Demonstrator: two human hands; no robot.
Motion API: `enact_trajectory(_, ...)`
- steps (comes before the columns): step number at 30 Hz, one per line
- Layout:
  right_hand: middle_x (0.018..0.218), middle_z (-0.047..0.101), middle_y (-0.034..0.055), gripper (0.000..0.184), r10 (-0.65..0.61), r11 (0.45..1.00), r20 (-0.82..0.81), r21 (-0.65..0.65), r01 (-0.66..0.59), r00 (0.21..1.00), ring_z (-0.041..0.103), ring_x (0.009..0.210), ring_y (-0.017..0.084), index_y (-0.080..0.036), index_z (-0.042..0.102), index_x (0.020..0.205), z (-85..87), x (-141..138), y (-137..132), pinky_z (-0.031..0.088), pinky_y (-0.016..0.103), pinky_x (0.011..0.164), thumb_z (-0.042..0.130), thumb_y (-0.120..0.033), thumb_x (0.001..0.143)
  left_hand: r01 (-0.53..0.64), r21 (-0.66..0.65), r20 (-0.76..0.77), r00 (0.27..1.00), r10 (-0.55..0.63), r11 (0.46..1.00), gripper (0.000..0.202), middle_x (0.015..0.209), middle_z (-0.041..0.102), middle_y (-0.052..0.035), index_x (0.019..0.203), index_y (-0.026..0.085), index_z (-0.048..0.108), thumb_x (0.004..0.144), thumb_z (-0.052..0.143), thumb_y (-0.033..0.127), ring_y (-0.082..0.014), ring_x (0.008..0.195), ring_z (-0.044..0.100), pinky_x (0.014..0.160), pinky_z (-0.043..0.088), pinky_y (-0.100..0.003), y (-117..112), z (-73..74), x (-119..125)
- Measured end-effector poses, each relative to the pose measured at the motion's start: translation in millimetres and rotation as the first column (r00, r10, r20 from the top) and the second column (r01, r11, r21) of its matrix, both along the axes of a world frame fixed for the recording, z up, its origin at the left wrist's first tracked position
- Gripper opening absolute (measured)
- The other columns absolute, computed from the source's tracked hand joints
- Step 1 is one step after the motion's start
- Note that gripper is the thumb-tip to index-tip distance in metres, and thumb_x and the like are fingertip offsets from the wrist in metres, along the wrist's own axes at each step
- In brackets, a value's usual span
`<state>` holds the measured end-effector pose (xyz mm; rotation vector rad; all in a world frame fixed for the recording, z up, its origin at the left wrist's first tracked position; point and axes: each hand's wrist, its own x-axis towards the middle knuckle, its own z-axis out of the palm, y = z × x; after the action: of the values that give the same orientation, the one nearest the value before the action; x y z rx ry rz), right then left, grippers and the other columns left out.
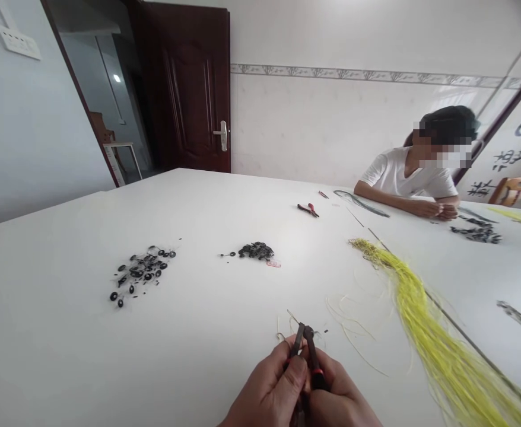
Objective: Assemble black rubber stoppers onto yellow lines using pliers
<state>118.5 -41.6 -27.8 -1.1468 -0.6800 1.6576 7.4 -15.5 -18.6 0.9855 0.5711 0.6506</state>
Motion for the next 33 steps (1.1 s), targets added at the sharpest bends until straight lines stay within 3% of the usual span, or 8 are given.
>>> enact_trajectory(4, 0.049, 0.038, -0.008, 0.022, 0.105, 0.994, -0.015, 0.036, -0.105, 0.994, 0.032, 0.04, 0.003, -0.016, 0.046, 0.069, 18.6, 2.4, -1.5, 0.021, 0.018, 0.038, 0.043, -0.012, 0.048, -0.057, -0.018, -0.089, 0.995, 0.056, 0.998, 0.029, 0.068, 0.038, 0.0037, 0.091, 0.017, 0.051, 0.081, 0.046, 0.044, -0.0088, 0.06, 0.033, 0.055, 0.026, -0.022, -3.7, 6.7, 0.8)
enact_trajectory(7, 0.048, 0.044, -0.0073, 0.023, 0.14, 0.988, 0.017, 0.056, -0.141, 0.99, 0.032, 0.034, 0.002, -0.017, 0.046, 0.068, 23.1, 3.4, -2.0, 0.021, 0.017, 0.033, 0.038, -0.01, 0.047, -0.052, -0.032, -0.13, 0.99, 0.047, 0.998, 0.026, 0.068, 0.038, 0.0036, 0.084, 0.018, 0.049, 0.082, 0.044, 0.043, -0.0092, 0.061, 0.034, 0.058, 0.029, -0.022, -4.9, 13.4, 0.8)
enact_trajectory(18, 0.047, 0.047, -0.0065, 0.019, 0.111, 0.994, -0.004, 0.019, -0.111, 0.994, 0.034, 0.031, 0.002, -0.018, 0.041, 0.06, 26.1, 3.5, -3.0, 0.022, 0.014, 0.029, 0.038, -0.009, 0.044, -0.021, 0.028, -0.17, 0.985, 0.026, 0.999, 0.025, 0.069, 0.039, 0.0035, 0.075, 0.019, 0.042, 0.084, 0.041, 0.042, -0.0095, 0.062, 0.034, 0.06, 0.031, -0.022, -3.7, 19.1, 0.5)
enact_trajectory(23, 0.042, 0.044, -0.0082, 0.02, 0.101, 0.995, -0.012, 0.003, -0.101, 0.995, 0.031, 0.028, 0.001, -0.018, 0.042, 0.062, 23.1, 2.9, -2.5, 0.02, 0.015, 0.029, 0.037, -0.01, 0.044, -0.013, 0.012, -0.181, 0.983, 0.015, 1.0, 0.024, 0.062, 0.035, 0.0062, 0.078, 0.019, 0.047, 0.084, 0.043, 0.041, -0.0074, 0.053, 0.027, 0.054, 0.027, -0.021, -3.4, 17.0, -0.5)
enact_trajectory(29, 0.038, 0.038, -0.0104, 0.022, 0.1, 0.995, 0.081, -0.03, -0.098, 0.992, 0.03, 0.028, 0.002, -0.018, 0.044, 0.066, 19.1, 6.5, -1.5, 0.019, 0.016, 0.031, 0.037, -0.011, 0.046, -0.011, 0.058, -0.21, 0.978, 0.023, 0.998, 0.025, 0.066, 0.041, 0.0044, 0.085, 0.019, 0.053, 0.083, 0.043, 0.042, -0.0089, 0.06, 0.036, 0.057, 0.029, -0.022, -2.7, 15.3, -1.3)
enact_trajectory(33, 0.037, 0.041, -0.0097, 0.024, 0.127, 0.991, 0.091, -0.051, -0.122, 0.988, 0.03, 0.028, 0.003, -0.018, 0.046, 0.067, 21.3, 6.1, -0.8, 0.022, 0.017, 0.031, 0.037, -0.01, 0.047, -0.016, -0.009, -0.201, 0.979, 0.014, 1.0, 0.027, 0.065, 0.042, 0.0044, 0.087, 0.018, 0.053, 0.082, 0.044, 0.043, -0.0081, 0.056, 0.034, 0.052, 0.028, -0.021, -1.3, 16.8, 0.6)
